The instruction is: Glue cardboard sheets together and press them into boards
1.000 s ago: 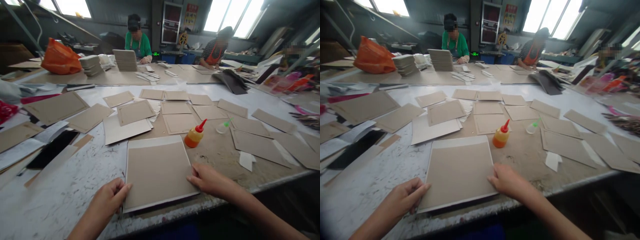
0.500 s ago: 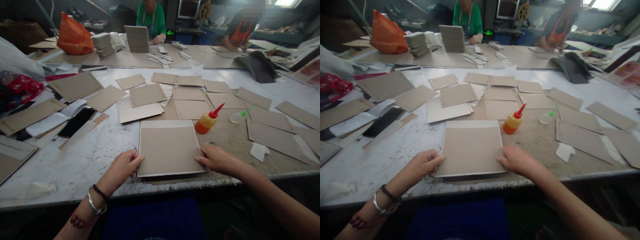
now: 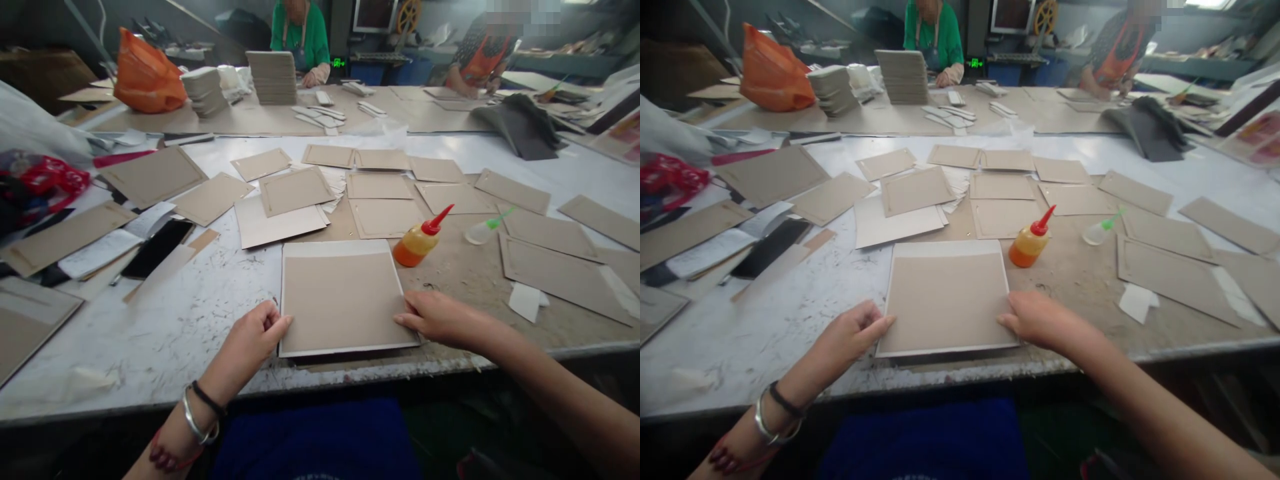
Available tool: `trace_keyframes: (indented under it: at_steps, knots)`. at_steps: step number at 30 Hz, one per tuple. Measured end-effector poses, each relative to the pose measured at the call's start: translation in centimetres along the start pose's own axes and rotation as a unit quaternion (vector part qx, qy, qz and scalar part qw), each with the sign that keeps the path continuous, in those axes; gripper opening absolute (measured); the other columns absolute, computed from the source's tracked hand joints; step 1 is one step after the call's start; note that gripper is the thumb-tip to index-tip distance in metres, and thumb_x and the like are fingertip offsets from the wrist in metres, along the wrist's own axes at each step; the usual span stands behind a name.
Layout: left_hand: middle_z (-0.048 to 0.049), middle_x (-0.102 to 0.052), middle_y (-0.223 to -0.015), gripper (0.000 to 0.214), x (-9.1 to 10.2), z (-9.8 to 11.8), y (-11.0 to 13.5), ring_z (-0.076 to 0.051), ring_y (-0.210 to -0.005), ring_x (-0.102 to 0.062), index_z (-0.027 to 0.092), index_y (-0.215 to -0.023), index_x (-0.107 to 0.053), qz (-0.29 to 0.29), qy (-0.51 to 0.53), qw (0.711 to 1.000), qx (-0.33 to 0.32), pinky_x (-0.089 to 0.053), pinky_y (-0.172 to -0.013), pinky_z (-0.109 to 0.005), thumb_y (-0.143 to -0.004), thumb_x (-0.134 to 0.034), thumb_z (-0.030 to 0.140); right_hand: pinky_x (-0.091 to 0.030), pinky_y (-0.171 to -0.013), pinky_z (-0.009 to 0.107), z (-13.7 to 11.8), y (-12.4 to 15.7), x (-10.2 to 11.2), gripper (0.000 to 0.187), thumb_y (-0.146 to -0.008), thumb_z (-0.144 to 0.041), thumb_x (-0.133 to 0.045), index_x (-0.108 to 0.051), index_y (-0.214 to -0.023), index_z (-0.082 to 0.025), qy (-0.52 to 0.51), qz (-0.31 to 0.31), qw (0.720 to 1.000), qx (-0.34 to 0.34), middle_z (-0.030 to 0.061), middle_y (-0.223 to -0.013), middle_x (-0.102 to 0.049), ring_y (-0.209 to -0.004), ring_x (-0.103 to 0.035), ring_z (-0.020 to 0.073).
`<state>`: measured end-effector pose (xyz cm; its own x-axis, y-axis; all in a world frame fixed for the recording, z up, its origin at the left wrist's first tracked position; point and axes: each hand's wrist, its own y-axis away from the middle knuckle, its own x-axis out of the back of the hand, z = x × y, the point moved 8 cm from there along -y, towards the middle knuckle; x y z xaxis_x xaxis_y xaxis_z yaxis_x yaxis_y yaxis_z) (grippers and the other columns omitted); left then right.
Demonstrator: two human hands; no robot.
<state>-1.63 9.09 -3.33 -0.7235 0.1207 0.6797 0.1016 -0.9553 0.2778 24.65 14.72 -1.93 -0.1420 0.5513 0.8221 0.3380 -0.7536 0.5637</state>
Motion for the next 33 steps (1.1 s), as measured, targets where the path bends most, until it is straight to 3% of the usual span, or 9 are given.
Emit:
trace_keyframes:
  at_steps: [5,9,15,18,20,24,27,29,33]
  knots:
    - [0.0029,-0.045,-0.066,0.019,0.6,-0.3,0.4,-0.015,-0.060,-0.046,0.021,-0.077,-0.043,0.079,-0.029,0.995,-0.048,-0.040,-0.058,-0.028,-0.076,-0.049,0.038,-0.040,-0.065,0.033,0.5,-0.6,-0.7,0.022,-0.084,-0.035,-0.043,-0.054,-0.076,-0.017,0.017,-0.003,1.000,-0.004,0.0120,-0.080,-0.064,-0.078,-0.060,0.0266]
    - [-0.0090,-0.049,-0.106,0.035,1.2,1.0,0.9,-0.023,-0.100,-0.048,0.020,-0.113,-0.044,0.141,-0.087,0.967,-0.195,-0.041,-0.086,-0.043,-0.080,-0.050,0.033,-0.041,-0.065,0.034,0.6,-0.7,-0.6,0.022,-0.083,-0.035,-0.044,-0.055,-0.076,-0.017,0.010,-0.007,1.000,-0.002,0.0120,-0.081,-0.064,-0.078,-0.060,0.0274]
    - [-0.0084,-0.030,-0.140,0.049,0.0,3.3,1.0,-0.031,-0.131,-0.019,0.029,-0.129,-0.036,0.069,-0.232,0.906,-0.348,-0.029,-0.100,-0.055,-0.083,-0.041,0.013,-0.042,-0.067,0.035,0.3,-0.7,-0.9,0.022,-0.084,-0.029,-0.043,-0.058,-0.076,-0.016,-0.018,-0.017,1.000,0.011,0.0133,-0.083,-0.066,-0.079,-0.061,0.0275]
    - [-0.0073,-0.034,-0.139,0.056,-1.3,4.1,1.4,-0.026,-0.130,-0.024,0.030,-0.129,-0.037,0.015,-0.267,0.869,-0.417,-0.033,-0.099,-0.052,-0.080,-0.033,0.004,-0.043,-0.066,0.036,0.3,-0.1,-0.6,0.021,-0.084,-0.028,-0.043,-0.059,-0.077,-0.017,-0.019,-0.002,1.000,-0.006,0.0120,-0.084,-0.067,-0.080,-0.062,0.0284]
    - [-0.0075,-0.037,-0.137,0.054,-1.5,4.2,1.5,-0.024,-0.128,-0.030,0.030,-0.129,-0.038,0.023,-0.279,0.854,-0.438,-0.039,-0.097,-0.047,-0.081,-0.033,0.006,-0.044,-0.066,0.038,0.3,0.7,-0.1,0.020,-0.084,-0.030,-0.044,-0.060,-0.077,-0.018,-0.010,0.015,0.999,-0.030,0.0105,-0.083,-0.067,-0.081,-0.062,0.0298]
    - [-0.0064,-0.039,-0.136,0.051,-1.5,4.0,1.5,-0.023,-0.125,-0.035,0.032,-0.130,-0.036,0.061,-0.298,0.832,-0.465,-0.043,-0.092,-0.040,-0.084,-0.035,0.011,-0.048,-0.067,0.039,-0.9,2.2,2.8,0.015,-0.083,-0.029,-0.050,-0.060,-0.082,-0.018,0.014,0.133,0.989,-0.058,0.0091,-0.082,-0.066,-0.079,-0.063,0.0275]
    - [-0.0072,-0.038,-0.137,0.053,-1.7,3.8,1.4,-0.024,-0.125,-0.034,0.031,-0.132,-0.034,0.062,-0.312,0.823,-0.471,-0.043,-0.091,-0.041,-0.083,-0.035,0.010,-0.047,-0.078,0.041,-4.1,2.5,6.2,0.034,-0.084,-0.040,-0.049,-0.058,-0.104,-0.015,0.018,0.338,0.941,0.026,0.0144,-0.102,-0.062,-0.095,-0.058,0.0278]
    - [-0.0079,-0.036,-0.138,0.056,-1.8,3.8,1.3,-0.026,-0.125,-0.034,0.031,-0.132,-0.032,0.054,-0.324,0.822,-0.466,-0.043,-0.091,-0.044,-0.081,-0.036,0.008,-0.039,-0.092,0.047,-6.4,2.0,6.8,0.055,-0.082,-0.048,-0.049,-0.046,-0.125,-0.014,0.023,0.425,0.899,0.104,0.0173,-0.123,-0.051,-0.115,-0.045,0.0304]
    - [-0.0077,-0.035,-0.138,0.061,-1.9,3.7,0.9,-0.027,-0.125,-0.034,0.031,-0.132,-0.032,0.019,-0.337,0.825,-0.452,-0.037,-0.094,-0.051,-0.077,-0.040,0.008,-0.025,-0.102,0.053,-9.5,-1.6,3.7,0.060,-0.082,-0.048,-0.048,-0.035,-0.135,-0.022,0.027,0.385,0.898,0.213,0.0128,-0.140,-0.032,-0.128,-0.026,0.0301]
